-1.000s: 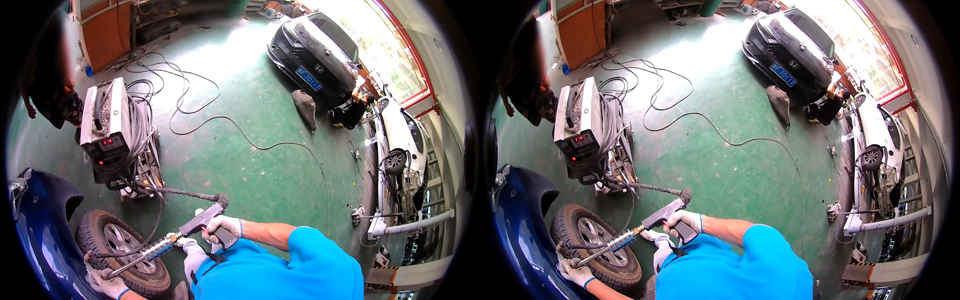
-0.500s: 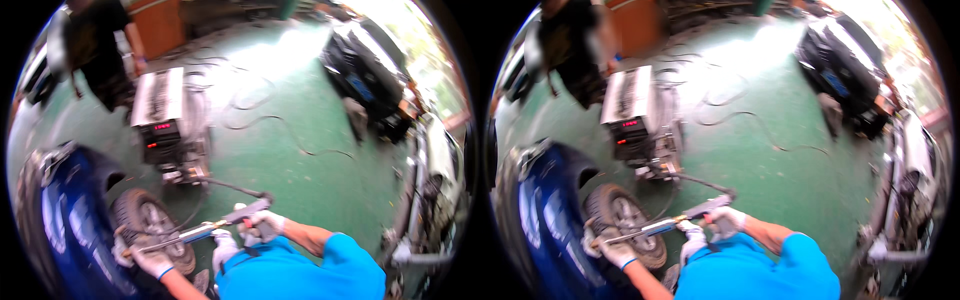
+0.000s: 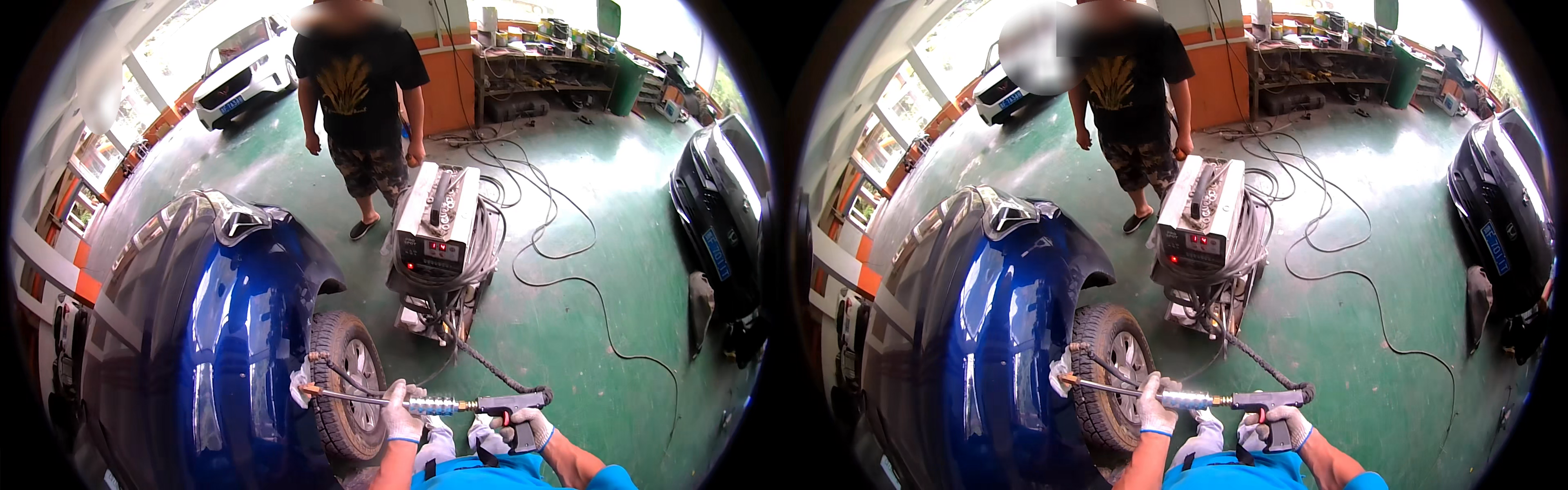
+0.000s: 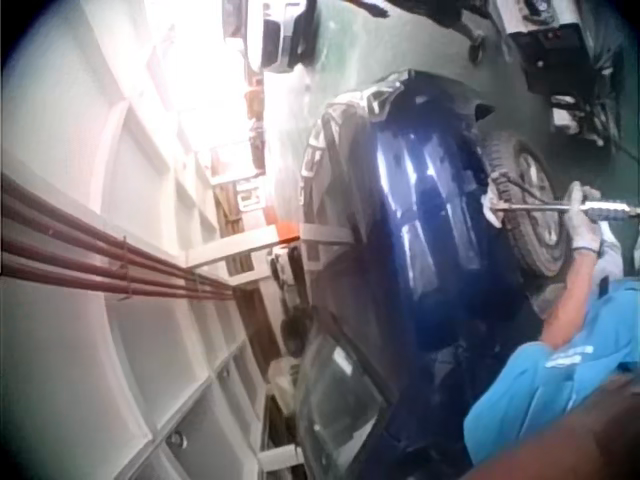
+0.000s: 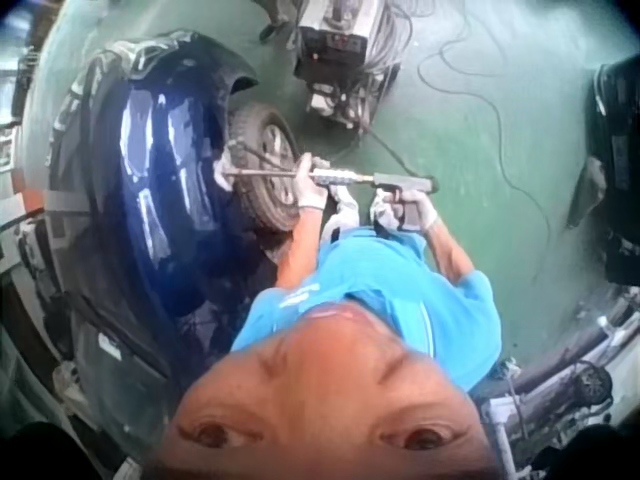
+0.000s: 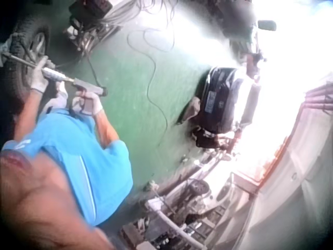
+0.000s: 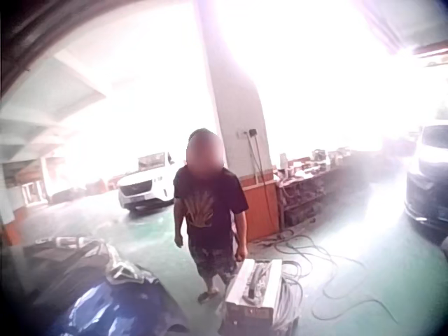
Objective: The person prepares a welding machine and then welds a specific spot on the front fender of a blue car. The person uses a welding torch to apply heat and filler to the metal surface, generating sparks during the process.
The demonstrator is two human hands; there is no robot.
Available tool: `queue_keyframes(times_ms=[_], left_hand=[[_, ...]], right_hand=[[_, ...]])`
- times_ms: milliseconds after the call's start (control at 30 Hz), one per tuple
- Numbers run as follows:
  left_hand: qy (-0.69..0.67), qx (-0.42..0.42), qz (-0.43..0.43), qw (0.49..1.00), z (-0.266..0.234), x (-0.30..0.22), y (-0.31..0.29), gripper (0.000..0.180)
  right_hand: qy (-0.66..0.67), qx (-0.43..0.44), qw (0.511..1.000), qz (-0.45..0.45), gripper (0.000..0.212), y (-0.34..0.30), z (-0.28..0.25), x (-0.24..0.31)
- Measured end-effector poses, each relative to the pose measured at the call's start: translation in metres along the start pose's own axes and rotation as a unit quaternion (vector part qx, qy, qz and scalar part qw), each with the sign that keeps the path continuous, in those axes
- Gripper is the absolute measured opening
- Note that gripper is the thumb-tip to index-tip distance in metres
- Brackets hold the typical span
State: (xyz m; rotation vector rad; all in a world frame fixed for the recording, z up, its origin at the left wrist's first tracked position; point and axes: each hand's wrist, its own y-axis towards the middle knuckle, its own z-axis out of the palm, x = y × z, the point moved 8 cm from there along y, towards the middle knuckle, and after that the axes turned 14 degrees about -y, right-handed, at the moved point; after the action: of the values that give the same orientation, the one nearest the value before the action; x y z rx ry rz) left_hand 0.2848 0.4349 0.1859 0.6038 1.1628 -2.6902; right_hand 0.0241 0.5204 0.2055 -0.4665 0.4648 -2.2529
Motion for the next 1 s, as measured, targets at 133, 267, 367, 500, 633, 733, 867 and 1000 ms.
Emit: queue_keyframes(times_ms=[133,267,367,500,633,733,867,1000], left_hand=[[-0.001,-0.011,0.014,1.000,0.002,0.009,-0.002,0.012],[0.009,-0.031,0.022,0.999,-0.008,0.010,0.010,0.012],[0.001,-0.025,-0.006,1.000,-0.011,-0.001,0.018,0.014],[-0.020,0.035,0.026,0.999,-0.004,-0.051,0.032,0.018],[-0.037,0.009,0.040,0.998,0.004,-0.067,0.027,0.018],[-0.004,0.028,-0.019,0.999,-0.006,-0.036,0.027,0.016],[-0.029,0.014,0.005,0.999,-0.011,0.014,0.016,0.016],[-0.051,-0.020,-0.013,0.998,-0.006,-0.004,0.026,0.016]], right_hand=[[0.006,-0.019,0.998,0.055,0.052,-0.003,-0.024,-0.009],[0.005,-0.002,0.999,0.033,0.049,-0.001,-0.020,-0.008],[-0.063,-0.067,0.995,0.048,0.054,-0.003,-0.033,-0.011],[-0.070,-0.077,0.994,0.034,0.053,-0.005,-0.021,-0.012],[0.010,-0.001,0.999,0.051,0.043,-0.004,-0.021,-0.015],[-0.022,-0.035,0.999,0.035,0.047,0.001,-0.035,-0.016],[-0.028,-0.022,0.997,0.063,0.052,-0.007,-0.018,-0.013],[-0.038,-0.029,0.999,0.012,0.052,-0.005,-0.015,0.004]])
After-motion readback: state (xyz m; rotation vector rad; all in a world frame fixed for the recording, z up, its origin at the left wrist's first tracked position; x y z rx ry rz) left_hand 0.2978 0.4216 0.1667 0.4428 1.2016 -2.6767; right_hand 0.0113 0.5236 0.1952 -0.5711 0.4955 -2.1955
